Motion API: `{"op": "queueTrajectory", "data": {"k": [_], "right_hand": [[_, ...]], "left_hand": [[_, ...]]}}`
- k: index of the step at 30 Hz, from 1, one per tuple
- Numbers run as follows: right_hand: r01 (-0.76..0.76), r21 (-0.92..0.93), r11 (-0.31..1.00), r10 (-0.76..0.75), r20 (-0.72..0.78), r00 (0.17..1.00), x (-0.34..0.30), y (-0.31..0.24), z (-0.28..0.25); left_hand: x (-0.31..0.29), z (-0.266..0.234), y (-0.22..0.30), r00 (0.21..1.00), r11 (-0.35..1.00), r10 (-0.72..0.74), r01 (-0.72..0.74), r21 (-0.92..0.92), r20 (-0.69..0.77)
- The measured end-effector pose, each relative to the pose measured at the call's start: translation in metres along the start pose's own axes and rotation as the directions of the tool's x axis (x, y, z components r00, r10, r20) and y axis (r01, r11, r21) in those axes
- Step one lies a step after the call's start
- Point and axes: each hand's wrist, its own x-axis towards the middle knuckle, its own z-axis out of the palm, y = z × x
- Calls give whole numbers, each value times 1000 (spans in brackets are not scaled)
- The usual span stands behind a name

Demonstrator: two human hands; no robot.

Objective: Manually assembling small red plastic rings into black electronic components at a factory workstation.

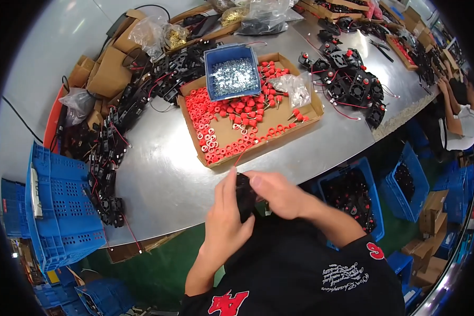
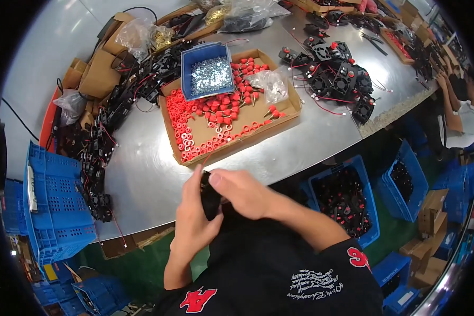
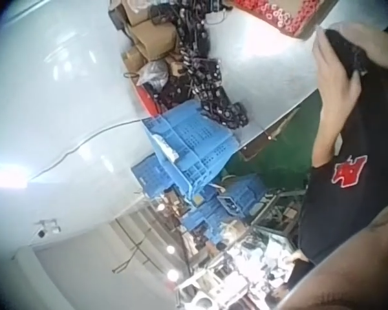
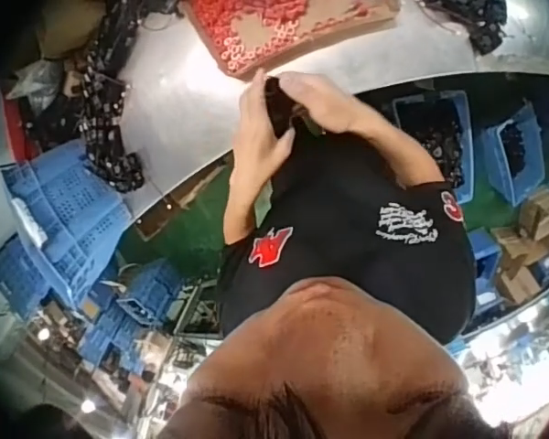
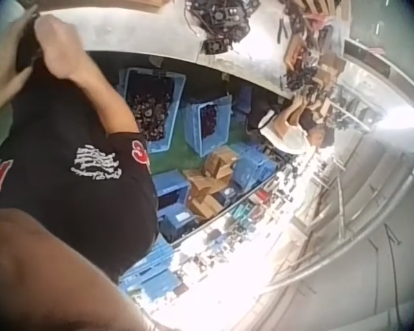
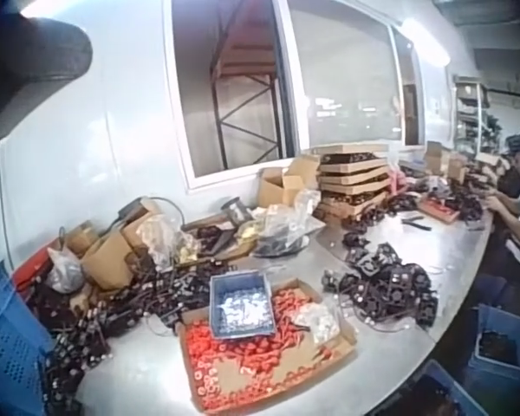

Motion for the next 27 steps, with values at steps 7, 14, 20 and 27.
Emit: {"op": "queueTrajectory", "data": {"k": [7,14,20,27], "right_hand": [[-222,-918,328,-396,-347,850,49,-24,-109],[-225,-960,164,-105,-244,964,73,-35,-148],[38,-922,384,-560,-200,804,60,-30,-85],[319,-519,793,-374,-1,927,8,-9,5]], "left_hand": [[-16,17,-9,951,759,-308,226,-611,-31],[-25,27,-42,962,380,-269,74,-922,-33],[-17,24,-30,879,405,-477,211,-890,-8],[-13,23,-34,916,251,-398,164,-954,53]]}}
